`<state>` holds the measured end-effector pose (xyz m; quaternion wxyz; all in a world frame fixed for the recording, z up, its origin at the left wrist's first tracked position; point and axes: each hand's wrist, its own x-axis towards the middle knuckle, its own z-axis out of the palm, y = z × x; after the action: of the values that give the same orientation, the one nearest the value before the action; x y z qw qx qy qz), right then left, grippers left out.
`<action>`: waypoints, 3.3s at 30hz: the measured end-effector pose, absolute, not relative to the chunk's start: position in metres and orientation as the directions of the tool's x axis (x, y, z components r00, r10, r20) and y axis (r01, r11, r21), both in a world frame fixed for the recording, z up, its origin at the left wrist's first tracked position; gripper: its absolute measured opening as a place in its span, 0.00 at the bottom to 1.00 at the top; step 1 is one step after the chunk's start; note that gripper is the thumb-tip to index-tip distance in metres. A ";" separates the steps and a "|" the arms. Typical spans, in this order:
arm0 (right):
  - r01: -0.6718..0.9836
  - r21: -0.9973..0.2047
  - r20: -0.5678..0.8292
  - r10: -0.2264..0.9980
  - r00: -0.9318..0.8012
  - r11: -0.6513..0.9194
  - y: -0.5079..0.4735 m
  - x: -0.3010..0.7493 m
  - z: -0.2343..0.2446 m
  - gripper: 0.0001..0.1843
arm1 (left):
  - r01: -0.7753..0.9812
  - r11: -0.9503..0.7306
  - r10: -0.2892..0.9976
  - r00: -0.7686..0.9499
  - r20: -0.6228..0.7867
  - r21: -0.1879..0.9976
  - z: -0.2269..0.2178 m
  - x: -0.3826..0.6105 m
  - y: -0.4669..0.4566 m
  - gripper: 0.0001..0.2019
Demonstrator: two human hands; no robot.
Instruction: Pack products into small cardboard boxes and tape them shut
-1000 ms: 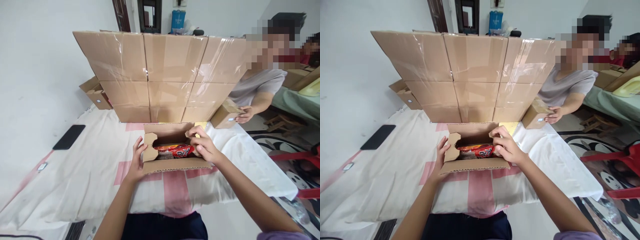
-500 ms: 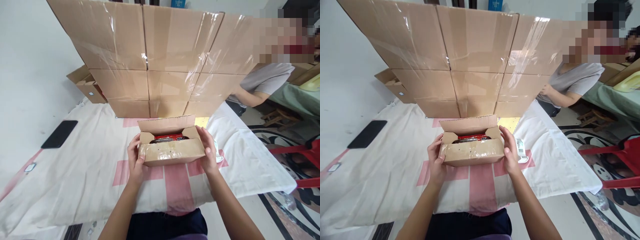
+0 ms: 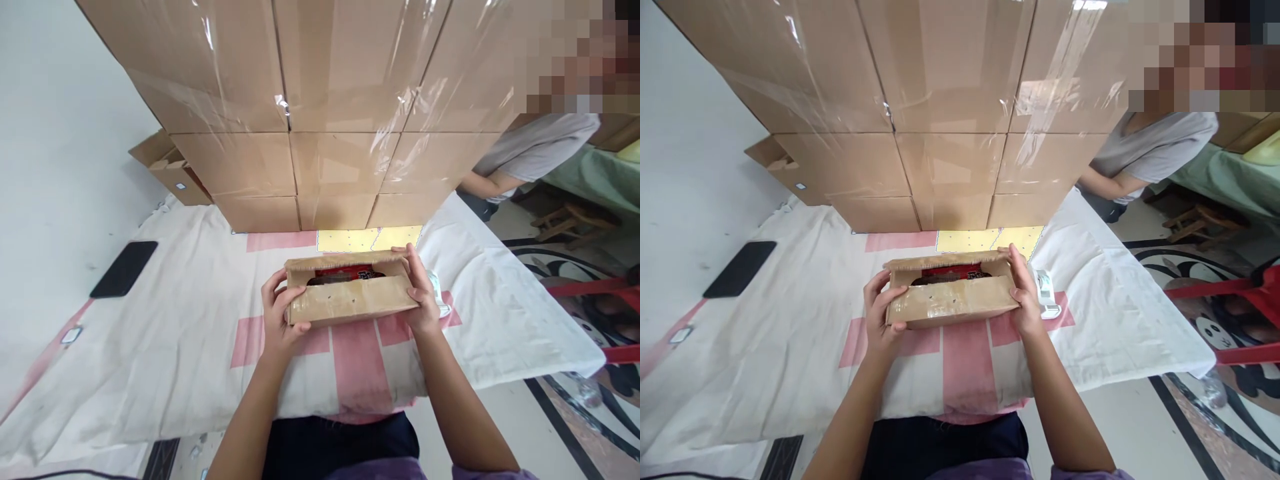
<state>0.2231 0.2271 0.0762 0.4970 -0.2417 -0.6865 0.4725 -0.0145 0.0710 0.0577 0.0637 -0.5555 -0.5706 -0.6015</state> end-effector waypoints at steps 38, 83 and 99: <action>-0.068 -0.674 0.677 0.577 -0.457 0.736 0.230 0.228 0.086 0.30 | 0.798 -0.215 0.743 -0.240 0.624 0.563 0.085 -0.017 0.057 0.19; -0.123 -0.718 0.674 0.641 -0.368 0.685 0.219 0.224 0.080 0.30 | 0.799 -0.317 0.536 -0.293 0.792 0.510 0.044 -0.005 0.054 0.21; -0.133 -0.744 0.655 0.677 -0.336 0.654 0.217 0.226 0.073 0.30 | 0.769 -0.287 0.563 -0.347 0.750 0.571 0.035 -0.007 0.053 0.24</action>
<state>0.2256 0.2170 0.0732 0.5453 -0.1867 -0.7279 0.3714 -0.0070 0.0527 0.0348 0.0901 -0.5643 -0.5901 -0.5703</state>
